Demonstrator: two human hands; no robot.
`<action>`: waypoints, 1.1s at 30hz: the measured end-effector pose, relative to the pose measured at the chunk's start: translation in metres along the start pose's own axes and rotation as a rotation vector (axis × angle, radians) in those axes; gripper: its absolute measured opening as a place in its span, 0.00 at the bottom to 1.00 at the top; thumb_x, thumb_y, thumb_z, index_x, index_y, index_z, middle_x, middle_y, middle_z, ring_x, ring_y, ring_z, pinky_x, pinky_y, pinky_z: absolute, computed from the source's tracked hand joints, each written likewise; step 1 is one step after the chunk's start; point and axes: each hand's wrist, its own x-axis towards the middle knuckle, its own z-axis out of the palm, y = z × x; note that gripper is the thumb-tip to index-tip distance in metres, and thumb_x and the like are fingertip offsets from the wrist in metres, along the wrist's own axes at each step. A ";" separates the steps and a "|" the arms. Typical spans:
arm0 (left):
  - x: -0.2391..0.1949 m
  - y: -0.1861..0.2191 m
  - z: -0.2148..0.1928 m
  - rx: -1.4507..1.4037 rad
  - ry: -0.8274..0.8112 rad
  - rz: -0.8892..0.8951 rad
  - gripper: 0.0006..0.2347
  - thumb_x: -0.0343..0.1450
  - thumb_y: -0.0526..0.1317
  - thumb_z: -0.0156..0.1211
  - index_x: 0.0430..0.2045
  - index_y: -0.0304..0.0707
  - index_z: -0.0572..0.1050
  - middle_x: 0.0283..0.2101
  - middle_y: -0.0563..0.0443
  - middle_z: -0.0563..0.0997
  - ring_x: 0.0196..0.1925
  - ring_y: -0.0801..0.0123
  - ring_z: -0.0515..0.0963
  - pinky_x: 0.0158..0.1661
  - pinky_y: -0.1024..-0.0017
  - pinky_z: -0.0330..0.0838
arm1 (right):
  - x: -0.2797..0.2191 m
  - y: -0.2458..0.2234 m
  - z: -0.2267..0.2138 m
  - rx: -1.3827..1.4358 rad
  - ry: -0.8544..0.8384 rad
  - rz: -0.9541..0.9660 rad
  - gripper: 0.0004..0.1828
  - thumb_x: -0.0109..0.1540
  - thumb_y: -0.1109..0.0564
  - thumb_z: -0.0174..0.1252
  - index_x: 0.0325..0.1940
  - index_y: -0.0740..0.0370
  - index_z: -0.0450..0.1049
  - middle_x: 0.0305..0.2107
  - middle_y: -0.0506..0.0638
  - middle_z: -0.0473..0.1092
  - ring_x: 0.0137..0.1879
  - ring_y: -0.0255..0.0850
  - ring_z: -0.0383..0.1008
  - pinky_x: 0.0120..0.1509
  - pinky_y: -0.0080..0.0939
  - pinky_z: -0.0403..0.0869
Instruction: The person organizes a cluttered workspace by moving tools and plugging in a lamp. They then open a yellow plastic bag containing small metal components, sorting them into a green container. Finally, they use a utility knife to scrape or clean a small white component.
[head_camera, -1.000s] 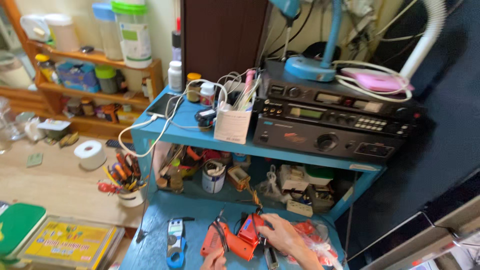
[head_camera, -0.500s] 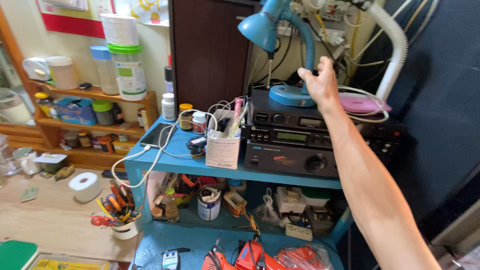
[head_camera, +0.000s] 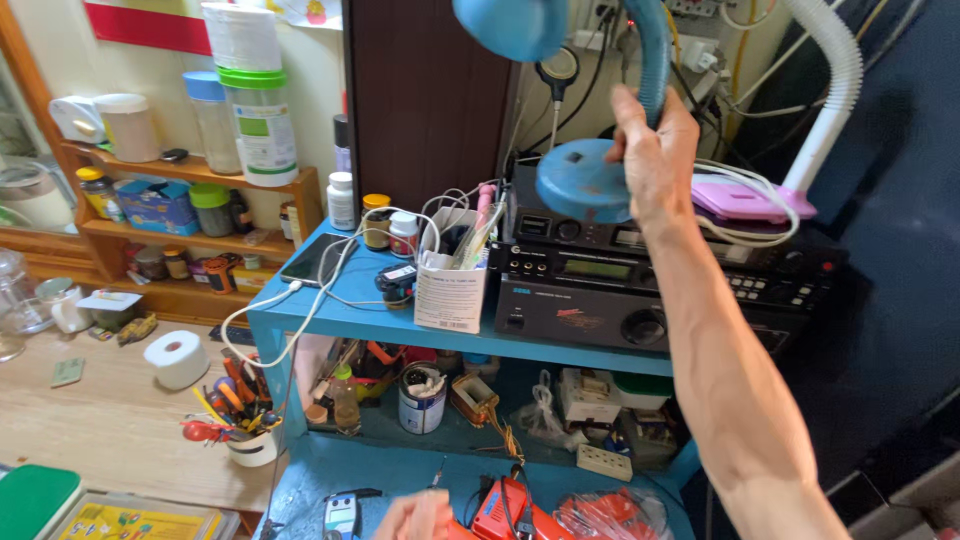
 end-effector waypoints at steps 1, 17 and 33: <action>0.001 0.042 -0.002 0.006 0.020 0.106 0.11 0.72 0.37 0.56 0.43 0.35 0.82 0.38 0.47 0.86 0.40 0.70 0.88 0.46 0.72 0.79 | -0.012 -0.017 0.005 -0.022 0.014 -0.022 0.14 0.69 0.48 0.62 0.44 0.61 0.72 0.22 0.44 0.67 0.24 0.30 0.68 0.29 0.32 0.68; -0.043 0.264 -0.041 -0.566 0.480 0.603 0.34 0.73 0.40 0.63 0.71 0.35 0.48 0.60 0.36 0.74 0.63 0.55 0.75 0.62 0.56 0.67 | -0.345 -0.118 0.169 0.054 -0.272 0.335 0.12 0.67 0.53 0.65 0.47 0.63 0.74 0.29 0.57 0.73 0.34 0.46 0.72 0.40 0.45 0.73; -0.007 0.106 -0.170 -0.408 0.511 0.199 0.09 0.75 0.41 0.58 0.46 0.39 0.74 0.45 0.53 0.83 0.48 0.76 0.82 0.41 0.74 0.77 | -0.402 0.032 0.127 -0.167 -0.830 0.214 0.22 0.64 0.52 0.60 0.61 0.64 0.71 0.57 0.59 0.71 0.63 0.55 0.72 0.66 0.47 0.69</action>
